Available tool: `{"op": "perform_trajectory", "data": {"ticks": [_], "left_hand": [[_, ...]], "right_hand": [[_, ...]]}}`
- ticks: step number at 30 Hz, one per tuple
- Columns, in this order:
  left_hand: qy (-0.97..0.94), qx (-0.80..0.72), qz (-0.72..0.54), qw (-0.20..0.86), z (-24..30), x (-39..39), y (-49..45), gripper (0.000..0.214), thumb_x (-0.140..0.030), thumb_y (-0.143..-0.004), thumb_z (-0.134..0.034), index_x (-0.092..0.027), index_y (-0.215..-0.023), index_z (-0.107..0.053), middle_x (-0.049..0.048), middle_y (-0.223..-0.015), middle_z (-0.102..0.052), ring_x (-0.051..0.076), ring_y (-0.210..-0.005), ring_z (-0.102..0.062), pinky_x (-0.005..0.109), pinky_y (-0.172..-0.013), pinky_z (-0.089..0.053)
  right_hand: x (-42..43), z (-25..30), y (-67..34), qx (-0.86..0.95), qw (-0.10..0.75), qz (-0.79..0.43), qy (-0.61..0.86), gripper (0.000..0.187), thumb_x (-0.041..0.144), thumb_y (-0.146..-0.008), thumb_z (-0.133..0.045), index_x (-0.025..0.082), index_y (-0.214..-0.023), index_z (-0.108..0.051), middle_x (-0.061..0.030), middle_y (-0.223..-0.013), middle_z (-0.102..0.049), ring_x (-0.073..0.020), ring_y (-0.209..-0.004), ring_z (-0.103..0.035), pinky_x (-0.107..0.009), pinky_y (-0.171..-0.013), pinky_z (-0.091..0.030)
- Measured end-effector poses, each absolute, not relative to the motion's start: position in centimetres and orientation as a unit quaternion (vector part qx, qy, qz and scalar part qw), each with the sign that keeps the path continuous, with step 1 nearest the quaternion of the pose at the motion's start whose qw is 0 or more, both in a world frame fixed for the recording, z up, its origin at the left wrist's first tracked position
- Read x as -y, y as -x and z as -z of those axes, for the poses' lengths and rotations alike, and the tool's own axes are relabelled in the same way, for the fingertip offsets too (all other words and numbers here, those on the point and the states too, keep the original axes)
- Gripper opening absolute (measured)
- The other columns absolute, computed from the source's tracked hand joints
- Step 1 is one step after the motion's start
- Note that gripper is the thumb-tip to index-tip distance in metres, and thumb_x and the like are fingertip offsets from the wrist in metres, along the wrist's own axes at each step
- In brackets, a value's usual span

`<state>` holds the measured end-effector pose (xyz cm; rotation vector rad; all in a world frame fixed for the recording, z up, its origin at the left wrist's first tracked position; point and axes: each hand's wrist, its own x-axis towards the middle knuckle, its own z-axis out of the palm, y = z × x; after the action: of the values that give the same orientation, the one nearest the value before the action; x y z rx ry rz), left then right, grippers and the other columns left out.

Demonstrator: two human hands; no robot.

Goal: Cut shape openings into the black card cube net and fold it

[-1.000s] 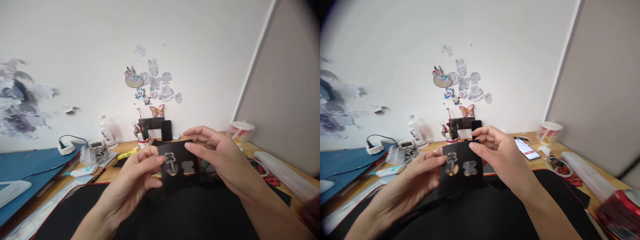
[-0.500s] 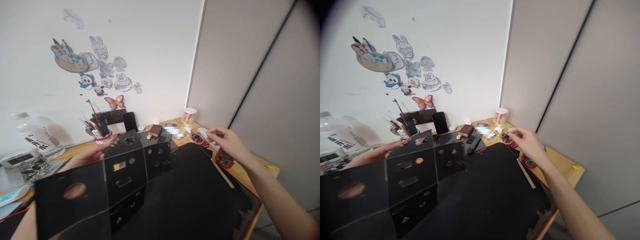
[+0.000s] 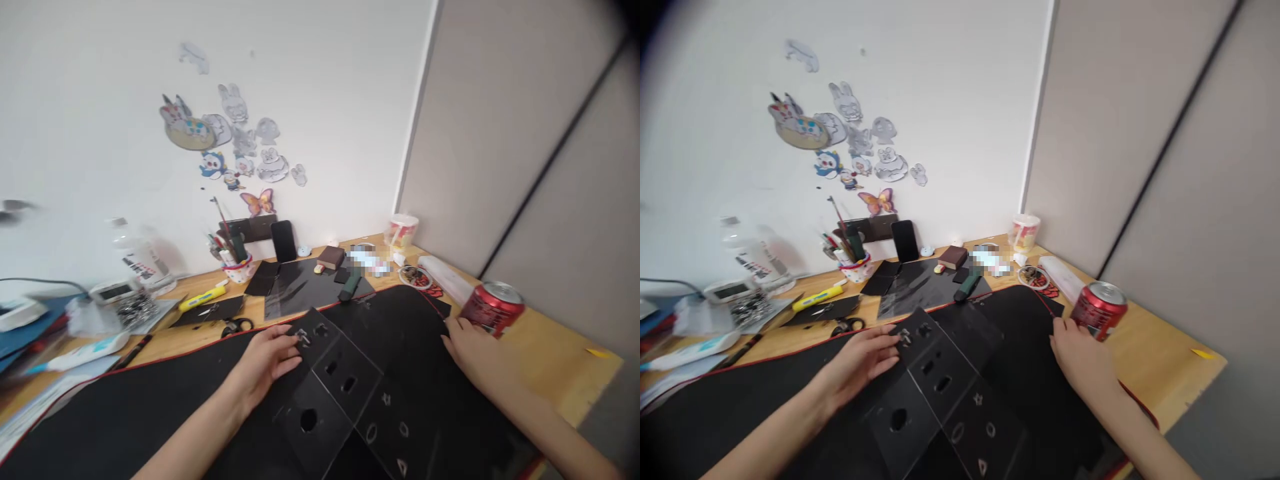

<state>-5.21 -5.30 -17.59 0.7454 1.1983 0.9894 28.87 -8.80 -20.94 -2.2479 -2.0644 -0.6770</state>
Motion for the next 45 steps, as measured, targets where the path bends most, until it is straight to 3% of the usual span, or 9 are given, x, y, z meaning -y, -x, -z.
{"op": "perform_trajectory", "data": {"ticks": [5, 8, 12, 15, 20, 23, 25, 28, 45], "left_hand": [[-0.513, -0.579, -0.374, 0.512, 21.0, 4.1, 6.2, 0.022, -0.011, -0.061, -0.063, -0.016, -0.079, -0.052, -0.0034, -0.065, -0.051, 0.011, -0.057, -0.052, 0.021, -0.051, -0.044], [-0.598, -0.586, -0.334, 0.433, 21.5, 3.3, 7.4, 0.022, -0.014, -0.06, -0.063, -0.018, -0.08, -0.056, -0.0022, -0.072, -0.055, 0.012, -0.063, -0.051, 0.023, -0.058, -0.04], [-0.661, -0.593, -0.282, 0.363, 21.6, 2.9, 8.2, 0.024, -0.018, -0.061, -0.064, -0.02, -0.084, -0.058, -0.0013, -0.077, -0.058, 0.015, -0.069, -0.052, 0.025, -0.062, -0.037], [-0.682, -0.597, -0.252, 0.339, 21.8, 2.7, 8.3, 0.025, -0.021, -0.061, -0.065, -0.022, -0.085, -0.059, -0.0014, -0.078, -0.059, 0.016, -0.069, -0.052, 0.025, -0.06, -0.035], [-0.698, -0.595, -0.227, 0.327, 22.2, 2.0, 8.6, 0.025, -0.024, -0.061, -0.066, -0.024, -0.084, -0.059, -0.0036, -0.077, -0.059, 0.015, -0.069, -0.052, 0.024, -0.058, -0.034], [-0.698, -0.594, -0.221, 0.333, 22.2, 1.7, 8.8, 0.025, -0.026, -0.061, -0.067, -0.024, -0.084, -0.058, -0.0047, -0.076, -0.06, 0.014, -0.068, -0.053, 0.023, -0.057, -0.034], [-0.697, -0.593, -0.218, 0.338, 22.2, 1.6, 8.8, 0.025, -0.026, -0.061, -0.067, -0.024, -0.084, -0.058, -0.0049, -0.076, -0.06, 0.013, -0.067, -0.053, 0.022, -0.055, -0.034], [-0.697, -0.591, -0.218, 0.343, 22.1, 1.6, 8.9, 0.026, -0.027, -0.062, -0.066, -0.024, -0.086, -0.058, -0.005, -0.076, -0.06, 0.013, -0.066, -0.052, 0.022, -0.055, -0.034], [-0.736, -0.562, -0.199, 0.319, 21.6, 2.1, 8.9, 0.015, -0.026, -0.071, -0.057, -0.033, -0.078, -0.068, -0.004, -0.085, -0.059, 0.016, -0.078, -0.055, 0.025, -0.065, -0.036]], "right_hand": [[7.9, 21.7, -29.9, 0.681, -0.01, 0.217, 0.699, 0.018, 0.012, -0.077, -0.043, 0.014, -0.092, -0.055, -0.0087, -0.075, -0.058, -0.0219, -0.059, -0.059, -0.028, -0.043, -0.035], [7.3, 20.2, -28.8, 0.69, 0.075, 0.15, 0.704, 0.025, 0.024, -0.08, -0.042, 0.019, -0.1, -0.056, -0.009, -0.088, -0.059, -0.024, -0.066, -0.06, -0.03, -0.045, -0.039], [6.1, 16.8, -24.4, 0.673, 0.301, -0.2, 0.646, 0.023, 0.032, -0.077, -0.047, 0.023, -0.093, -0.061, -0.0063, -0.095, -0.059, -0.0225, -0.083, -0.058, -0.032, -0.066, -0.047], [4.8, 15.4, -20.1, 0.53, 0.422, -0.511, 0.53, 0.023, 0.028, -0.074, -0.053, 0.022, -0.095, -0.062, -0.0047, -0.083, -0.058, -0.017, -0.075, -0.055, -0.026, -0.062, -0.047], [2.4, 16.5, -13.5, 0.392, 0.436, -0.737, 0.335, 0.036, 0.016, -0.066, -0.064, 0.024, -0.1, -0.06, -0.0005, -0.085, -0.053, -0.0102, -0.075, -0.051, -0.02, -0.064, -0.044], [1.6, 18.2, -10.4, 0.44, 0.42, -0.716, 0.343, 0.01, 0.027, -0.073, -0.062, 0.02, -0.08, -0.06, 0.0027, -0.067, -0.047, -0.0067, -0.057, -0.041, -0.016, -0.046, -0.033], [1.3, 19.2, -9.0, 0.509, 0.412, -0.646, 0.393, 0.025, 0.034, -0.078, -0.056, 0.017, -0.061, -0.051, 0.0058, -0.05, -0.037, -0.0056, -0.046, -0.028, -0.018, -0.04, -0.022], [1.2, 20.2, -8.1, 0.576, 0.364, -0.576, 0.451, 0.026, 0.036, -0.081, -0.05, 0.018, -0.063, -0.046, 0.0076, -0.04, -0.034, -0.006, -0.042, -0.025, -0.02, -0.041, -0.018], [0.6, 20.9, -8.7, 0.709, 0.245, -0.465, 0.47, 0.023, 0.014, -0.071, -0.052, 0.02, -0.058, -0.034, 0.0063, -0.057, -0.034, -0.0085, -0.052, -0.03, -0.023, -0.048, -0.024]]}}
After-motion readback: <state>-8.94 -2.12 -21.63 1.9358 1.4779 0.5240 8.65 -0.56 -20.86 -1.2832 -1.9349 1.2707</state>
